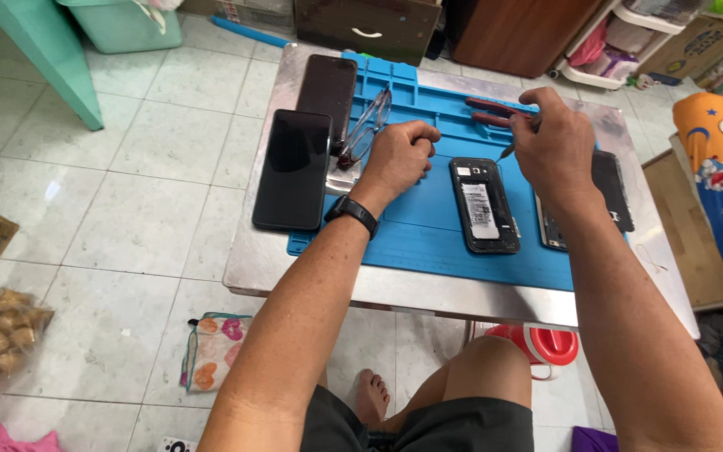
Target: The person unscrews and removes components from the back of a mobile phone using a small screwdriver while it rests on a repair mat.
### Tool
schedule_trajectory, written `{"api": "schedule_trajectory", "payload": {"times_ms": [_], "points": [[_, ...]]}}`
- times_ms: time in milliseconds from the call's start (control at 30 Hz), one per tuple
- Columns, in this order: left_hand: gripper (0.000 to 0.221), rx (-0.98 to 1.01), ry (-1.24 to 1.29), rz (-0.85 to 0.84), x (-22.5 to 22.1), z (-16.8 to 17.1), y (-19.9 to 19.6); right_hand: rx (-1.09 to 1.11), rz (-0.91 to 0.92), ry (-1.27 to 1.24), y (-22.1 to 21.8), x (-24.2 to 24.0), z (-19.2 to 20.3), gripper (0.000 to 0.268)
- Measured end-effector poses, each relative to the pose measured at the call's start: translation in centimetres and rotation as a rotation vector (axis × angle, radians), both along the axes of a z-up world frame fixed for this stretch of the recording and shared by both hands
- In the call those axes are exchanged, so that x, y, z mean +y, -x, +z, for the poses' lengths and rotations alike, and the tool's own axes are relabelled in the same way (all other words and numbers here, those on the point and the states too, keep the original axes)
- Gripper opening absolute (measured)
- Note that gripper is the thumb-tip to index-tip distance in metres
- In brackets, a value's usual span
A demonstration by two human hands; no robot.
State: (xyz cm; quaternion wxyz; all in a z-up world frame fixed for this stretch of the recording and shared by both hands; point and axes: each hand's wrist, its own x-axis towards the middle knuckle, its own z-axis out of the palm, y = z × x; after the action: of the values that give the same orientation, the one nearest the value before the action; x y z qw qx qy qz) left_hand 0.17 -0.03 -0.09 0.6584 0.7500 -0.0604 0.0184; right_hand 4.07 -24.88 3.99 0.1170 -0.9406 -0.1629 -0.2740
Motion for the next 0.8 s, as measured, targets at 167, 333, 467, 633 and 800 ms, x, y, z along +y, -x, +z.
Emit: {"api": "schedule_trajectory", "payload": {"times_ms": [167, 333, 467, 633, 800], "points": [[0.033, 0.011, 0.018, -0.003, -0.1, -0.4, -0.2, 0.075, 0.024, 0.026, 0.8, 1.5, 1.2, 0.032], [0.032, 0.001, 0.007, 0.006, -0.1, -0.6, -0.3, 0.394, 0.042, -0.101, 4.4, 4.6, 5.3, 0.047], [0.033, -0.005, 0.022, 0.006, -0.3, -0.7, -0.5, 0.378, 0.093, -0.138, 3.8, 3.3, 4.7, 0.053], [0.032, 0.017, 0.029, 0.013, -0.2, -0.5, -0.3, 0.064, -0.057, 0.026, 0.4, 0.0, 1.0, 0.033], [0.032, 0.022, 0.032, 0.011, -0.2, -0.5, -0.5, 0.166, 0.053, -0.045, 1.9, 0.8, 2.8, 0.037]]}}
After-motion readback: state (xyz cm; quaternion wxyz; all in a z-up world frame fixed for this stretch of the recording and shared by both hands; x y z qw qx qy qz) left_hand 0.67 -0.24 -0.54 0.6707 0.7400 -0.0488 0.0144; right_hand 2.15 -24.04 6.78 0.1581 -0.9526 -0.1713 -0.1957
